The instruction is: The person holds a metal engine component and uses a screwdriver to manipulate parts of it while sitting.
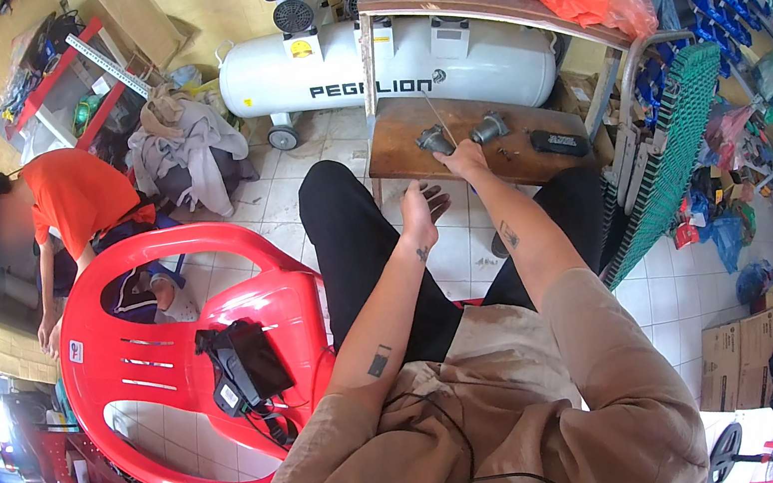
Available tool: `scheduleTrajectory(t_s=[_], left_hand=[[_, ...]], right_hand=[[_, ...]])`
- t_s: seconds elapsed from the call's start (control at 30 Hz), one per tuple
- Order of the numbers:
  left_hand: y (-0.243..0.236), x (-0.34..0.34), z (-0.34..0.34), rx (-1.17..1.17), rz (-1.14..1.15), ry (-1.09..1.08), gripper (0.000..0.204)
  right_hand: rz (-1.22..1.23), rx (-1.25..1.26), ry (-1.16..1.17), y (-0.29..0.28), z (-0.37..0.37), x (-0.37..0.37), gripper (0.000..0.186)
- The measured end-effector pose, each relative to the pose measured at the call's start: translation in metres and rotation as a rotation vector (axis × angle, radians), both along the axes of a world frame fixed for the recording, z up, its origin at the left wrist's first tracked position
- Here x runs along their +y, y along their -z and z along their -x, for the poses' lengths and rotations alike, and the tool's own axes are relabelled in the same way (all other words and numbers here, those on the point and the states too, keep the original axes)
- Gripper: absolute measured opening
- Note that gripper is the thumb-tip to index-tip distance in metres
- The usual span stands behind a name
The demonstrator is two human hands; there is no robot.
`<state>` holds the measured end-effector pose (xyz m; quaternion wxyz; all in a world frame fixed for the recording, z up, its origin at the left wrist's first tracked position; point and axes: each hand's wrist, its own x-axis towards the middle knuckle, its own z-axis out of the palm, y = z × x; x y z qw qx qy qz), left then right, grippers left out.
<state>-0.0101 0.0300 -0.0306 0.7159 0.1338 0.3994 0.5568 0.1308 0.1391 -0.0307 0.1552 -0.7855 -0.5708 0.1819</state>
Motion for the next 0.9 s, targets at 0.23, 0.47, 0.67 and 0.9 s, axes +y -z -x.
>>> scheduleTrajectory(t_s=[0.23, 0.47, 0.67, 0.9], left_hand=[[-0.006, -0.002, -0.004, 0.000, -0.008, 0.020, 0.036], [-0.028, 0.001, 0.017, -0.149, -0.007, -0.046, 0.026], [-0.042, -0.009, 0.010, -0.210, 0.030, -0.024, 0.024], [-0.038, -0.016, 0.002, -0.199, 0.047, 0.067, 0.038]], right_hand=[[-0.194, -0.061, 0.030, 0.004, -0.015, 0.002, 0.070], [-0.400, -0.056, 0.174, -0.020, -0.105, 0.021, 0.054], [-0.055, -0.201, 0.093, -0.025, -0.149, 0.047, 0.081], [0.126, 0.016, 0.196, -0.030, -0.108, 0.068, 0.080]])
